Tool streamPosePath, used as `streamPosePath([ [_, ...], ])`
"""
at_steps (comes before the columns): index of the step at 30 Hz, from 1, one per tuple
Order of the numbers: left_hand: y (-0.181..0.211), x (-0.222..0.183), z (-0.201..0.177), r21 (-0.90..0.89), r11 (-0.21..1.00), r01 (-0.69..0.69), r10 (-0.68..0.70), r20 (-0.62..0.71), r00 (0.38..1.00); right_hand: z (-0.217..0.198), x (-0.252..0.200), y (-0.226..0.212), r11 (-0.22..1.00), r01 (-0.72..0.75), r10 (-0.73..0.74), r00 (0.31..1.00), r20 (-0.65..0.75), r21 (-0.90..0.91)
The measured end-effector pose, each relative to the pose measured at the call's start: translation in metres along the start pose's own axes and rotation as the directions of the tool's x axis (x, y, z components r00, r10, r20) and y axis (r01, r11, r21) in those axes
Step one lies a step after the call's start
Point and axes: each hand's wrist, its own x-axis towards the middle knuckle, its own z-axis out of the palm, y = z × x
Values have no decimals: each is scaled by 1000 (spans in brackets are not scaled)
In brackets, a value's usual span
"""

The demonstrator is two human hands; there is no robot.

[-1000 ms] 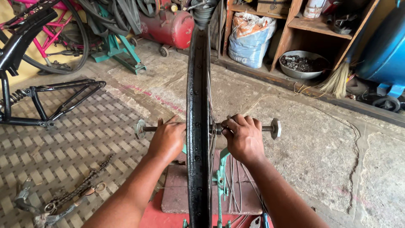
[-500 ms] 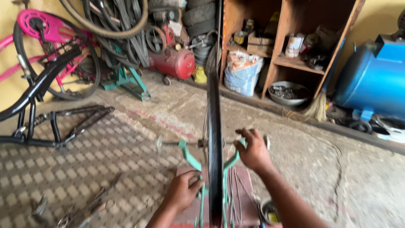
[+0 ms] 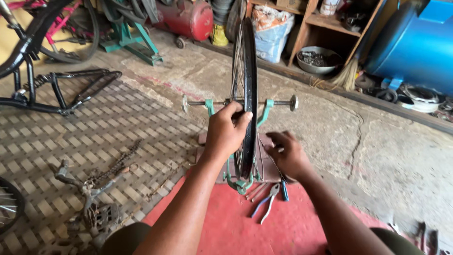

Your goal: The person trues a bicycle wheel by adjusting the spoke nipples by hand and using a tool, while the wheel is mounted on a stand.

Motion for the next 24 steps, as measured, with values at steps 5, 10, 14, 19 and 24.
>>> streamPosePath([
  [5, -22, -36, 1, 43, 998, 55, -61, 161, 985, -17, -10, 1, 992, -108, 107, 994, -18, -69],
  [10, -74, -108, 3, 213, 941, 265, -331, 395, 857, -14, -28, -1, 987, -95, 101, 994, 43, -133],
  [14, -134, -145, 4, 502, 803, 322, -534, 364, 763, -6, -43, -7, 986, -69, 86, 991, 103, -153],
  [19, -176, -157, 21, 446, 852, 274, -417, 264, 870, 3, -36, -11, 986, 3, 22, 989, 146, -165],
  [24, -158, -151, 25, 477, 766, 430, -606, 315, 730, -2, -15, -30, 991, -47, 33, 993, 111, 124],
])
